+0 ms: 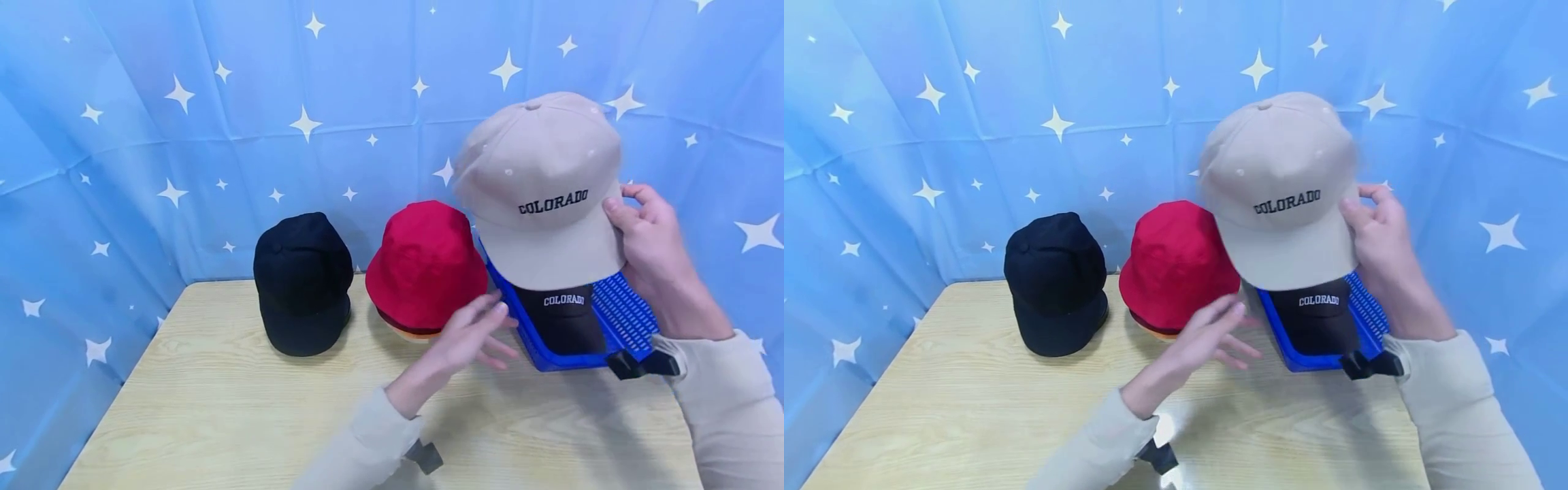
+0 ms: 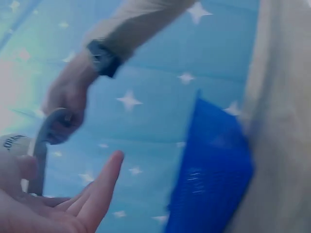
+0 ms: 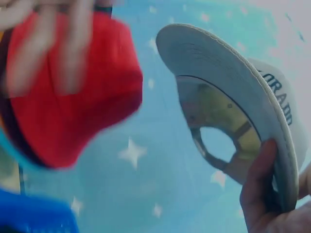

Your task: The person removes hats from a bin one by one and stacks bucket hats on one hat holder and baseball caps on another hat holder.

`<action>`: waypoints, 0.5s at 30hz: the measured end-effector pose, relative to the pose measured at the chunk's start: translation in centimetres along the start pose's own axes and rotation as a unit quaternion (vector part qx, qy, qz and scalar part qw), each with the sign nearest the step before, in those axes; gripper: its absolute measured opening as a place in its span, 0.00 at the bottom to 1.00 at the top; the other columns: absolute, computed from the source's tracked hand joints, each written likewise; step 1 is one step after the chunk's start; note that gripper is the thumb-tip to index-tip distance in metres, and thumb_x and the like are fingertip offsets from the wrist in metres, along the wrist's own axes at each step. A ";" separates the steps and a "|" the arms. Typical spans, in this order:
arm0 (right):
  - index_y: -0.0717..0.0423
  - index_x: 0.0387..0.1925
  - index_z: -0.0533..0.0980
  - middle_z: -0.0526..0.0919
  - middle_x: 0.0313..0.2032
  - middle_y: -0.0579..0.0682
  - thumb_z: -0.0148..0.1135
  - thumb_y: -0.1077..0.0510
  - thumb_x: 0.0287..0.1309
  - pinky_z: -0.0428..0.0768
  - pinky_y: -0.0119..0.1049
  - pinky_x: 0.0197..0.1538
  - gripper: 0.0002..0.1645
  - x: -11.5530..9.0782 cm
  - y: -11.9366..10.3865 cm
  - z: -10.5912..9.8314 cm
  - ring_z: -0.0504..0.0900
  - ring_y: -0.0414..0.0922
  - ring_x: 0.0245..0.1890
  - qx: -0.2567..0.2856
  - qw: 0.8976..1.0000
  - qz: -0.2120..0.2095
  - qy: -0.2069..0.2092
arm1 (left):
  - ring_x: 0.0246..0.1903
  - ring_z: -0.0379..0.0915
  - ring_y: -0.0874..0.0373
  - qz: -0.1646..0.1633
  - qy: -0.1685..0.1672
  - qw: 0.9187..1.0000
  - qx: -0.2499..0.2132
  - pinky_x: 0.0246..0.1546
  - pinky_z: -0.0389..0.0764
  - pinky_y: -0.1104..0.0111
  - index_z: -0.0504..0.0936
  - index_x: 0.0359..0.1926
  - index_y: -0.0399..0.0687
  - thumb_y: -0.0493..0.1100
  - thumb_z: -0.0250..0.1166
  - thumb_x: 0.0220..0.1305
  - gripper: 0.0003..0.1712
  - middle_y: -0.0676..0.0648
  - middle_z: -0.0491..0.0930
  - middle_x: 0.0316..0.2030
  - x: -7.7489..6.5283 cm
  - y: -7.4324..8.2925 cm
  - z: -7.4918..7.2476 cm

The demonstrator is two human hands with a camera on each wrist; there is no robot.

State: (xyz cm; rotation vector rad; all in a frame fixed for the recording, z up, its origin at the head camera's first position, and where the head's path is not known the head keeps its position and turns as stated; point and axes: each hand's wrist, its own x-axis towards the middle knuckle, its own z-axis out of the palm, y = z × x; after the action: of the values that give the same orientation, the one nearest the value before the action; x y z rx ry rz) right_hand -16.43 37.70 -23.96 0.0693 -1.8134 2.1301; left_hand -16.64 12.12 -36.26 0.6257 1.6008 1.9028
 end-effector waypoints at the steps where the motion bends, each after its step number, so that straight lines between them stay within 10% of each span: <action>1: 0.55 0.53 0.64 0.91 0.35 0.46 0.53 0.58 0.76 0.88 0.34 0.29 0.11 -0.4 0.1 0.7 0.91 0.40 0.31 0.014 1.000 -0.012 -0.010 | 0.47 0.86 0.33 0.018 0.005 1.000 0.000 0.38 0.90 0.57 0.59 0.80 0.49 0.54 0.52 0.81 0.33 0.36 0.81 0.62 -0.5 0.6 -0.5; 8: 0.57 0.55 0.68 0.92 0.40 0.50 0.53 0.62 0.77 0.89 0.39 0.32 0.10 -2.6 1.3 5.9 0.92 0.44 0.34 0.049 0.995 -0.077 -0.044 | 0.47 0.88 0.41 0.146 0.050 0.988 0.009 0.45 0.90 0.53 0.63 0.76 0.58 0.43 0.57 0.78 0.30 0.36 0.80 0.60 -4.2 3.4 -4.1; 15: 0.49 0.51 0.71 0.91 0.33 0.41 0.52 0.60 0.78 0.87 0.33 0.30 0.06 -3.4 3.8 12.2 0.90 0.37 0.29 -0.017 0.995 -0.098 -0.010 | 0.42 0.87 0.56 0.219 0.132 0.965 -0.066 0.44 0.90 0.52 0.68 0.70 0.43 0.31 0.61 0.72 0.28 0.44 0.84 0.52 -6.7 4.3 -8.0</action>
State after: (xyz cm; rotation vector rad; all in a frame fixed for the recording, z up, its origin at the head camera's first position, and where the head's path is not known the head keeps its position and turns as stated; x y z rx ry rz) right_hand -16.51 24.65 -26.18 0.2512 -1.7739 1.9701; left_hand -17.69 1.29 -33.40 0.7394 1.5696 2.4851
